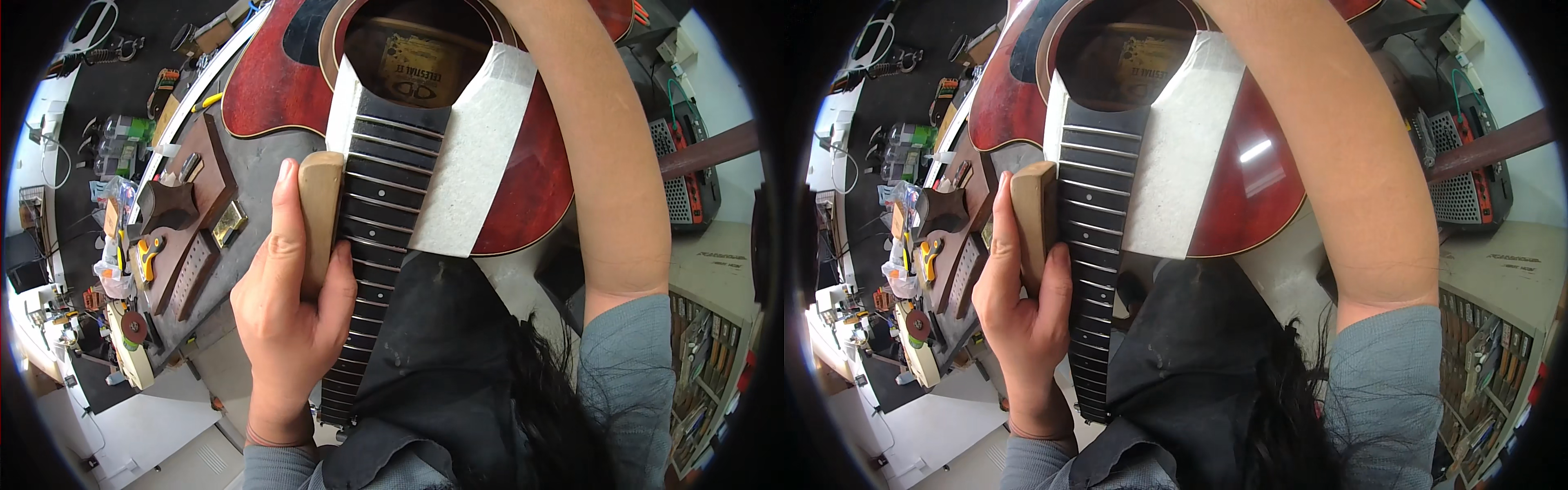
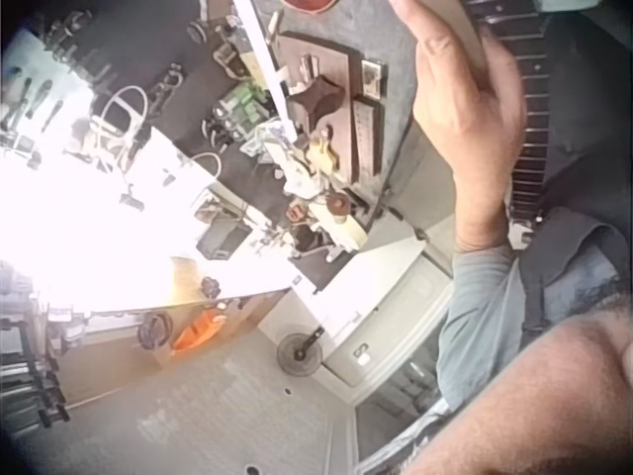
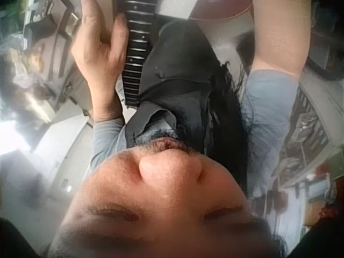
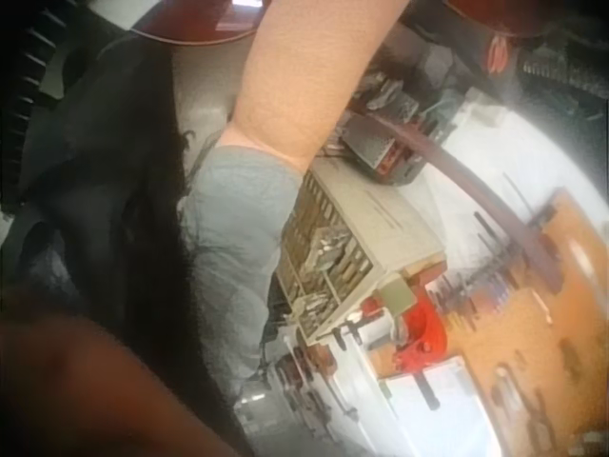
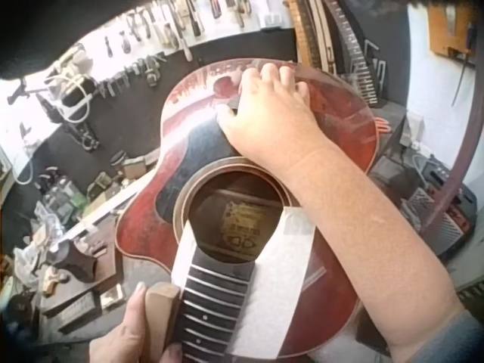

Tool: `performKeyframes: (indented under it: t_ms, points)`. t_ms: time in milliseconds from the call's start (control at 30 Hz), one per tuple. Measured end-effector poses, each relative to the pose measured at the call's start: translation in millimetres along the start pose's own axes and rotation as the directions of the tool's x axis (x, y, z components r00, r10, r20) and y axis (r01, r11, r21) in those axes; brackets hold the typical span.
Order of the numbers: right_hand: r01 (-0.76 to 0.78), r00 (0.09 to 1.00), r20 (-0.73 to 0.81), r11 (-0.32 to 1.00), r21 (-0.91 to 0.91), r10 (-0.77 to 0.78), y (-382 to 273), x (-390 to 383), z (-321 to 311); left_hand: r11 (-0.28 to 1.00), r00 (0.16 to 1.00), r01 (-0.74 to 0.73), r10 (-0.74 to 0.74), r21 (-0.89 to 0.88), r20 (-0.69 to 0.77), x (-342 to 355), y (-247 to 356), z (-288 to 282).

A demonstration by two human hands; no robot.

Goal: The person sands the fretboard of a red acoustic guitar using a sanding block. They protect the guitar body with masking tape and use a brush to clean dust from the frets. The person repeatedly checks the smoothness of the fretboard with their fingers.

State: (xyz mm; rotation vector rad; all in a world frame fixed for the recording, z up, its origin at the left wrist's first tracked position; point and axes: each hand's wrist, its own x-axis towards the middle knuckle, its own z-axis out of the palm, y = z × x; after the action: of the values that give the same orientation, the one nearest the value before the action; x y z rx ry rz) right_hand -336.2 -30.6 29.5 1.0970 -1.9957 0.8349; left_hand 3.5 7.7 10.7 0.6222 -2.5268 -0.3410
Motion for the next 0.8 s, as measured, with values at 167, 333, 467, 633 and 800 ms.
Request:
performKeyframes:
  t_ms: [167,333,467,633,800]
  points:
    - [-0.006,1.000,0.011,1.000,-0.017,0.007,-5,-4,-7,1.000,1.000,0.002,-0.002,-0.014,-0.001,0,1,-5]
    - [-0.019,0.999,0.032,1.000,0.002,0.019,-7,-4,-3,0.993,0.997,0.081,-0.081,-0.087,0.008,0,1,-5]
    - [-0.008,1.000,0.022,1.000,-0.006,0.008,-10,-5,-2,0.996,0.997,0.055,-0.059,-0.067,-0.057,6,-1,0]
    - [-0.027,0.999,0.017,0.999,-0.036,0.027,-2,-3,-12,0.995,0.997,0.075,-0.076,-0.064,-0.017,17,11,1]
    - [-0.027,0.999,-0.024,0.999,-0.047,0.026,-7,-4,-1,1.000,0.999,0.027,-0.027,-0.014,-0.028,8,2,5]
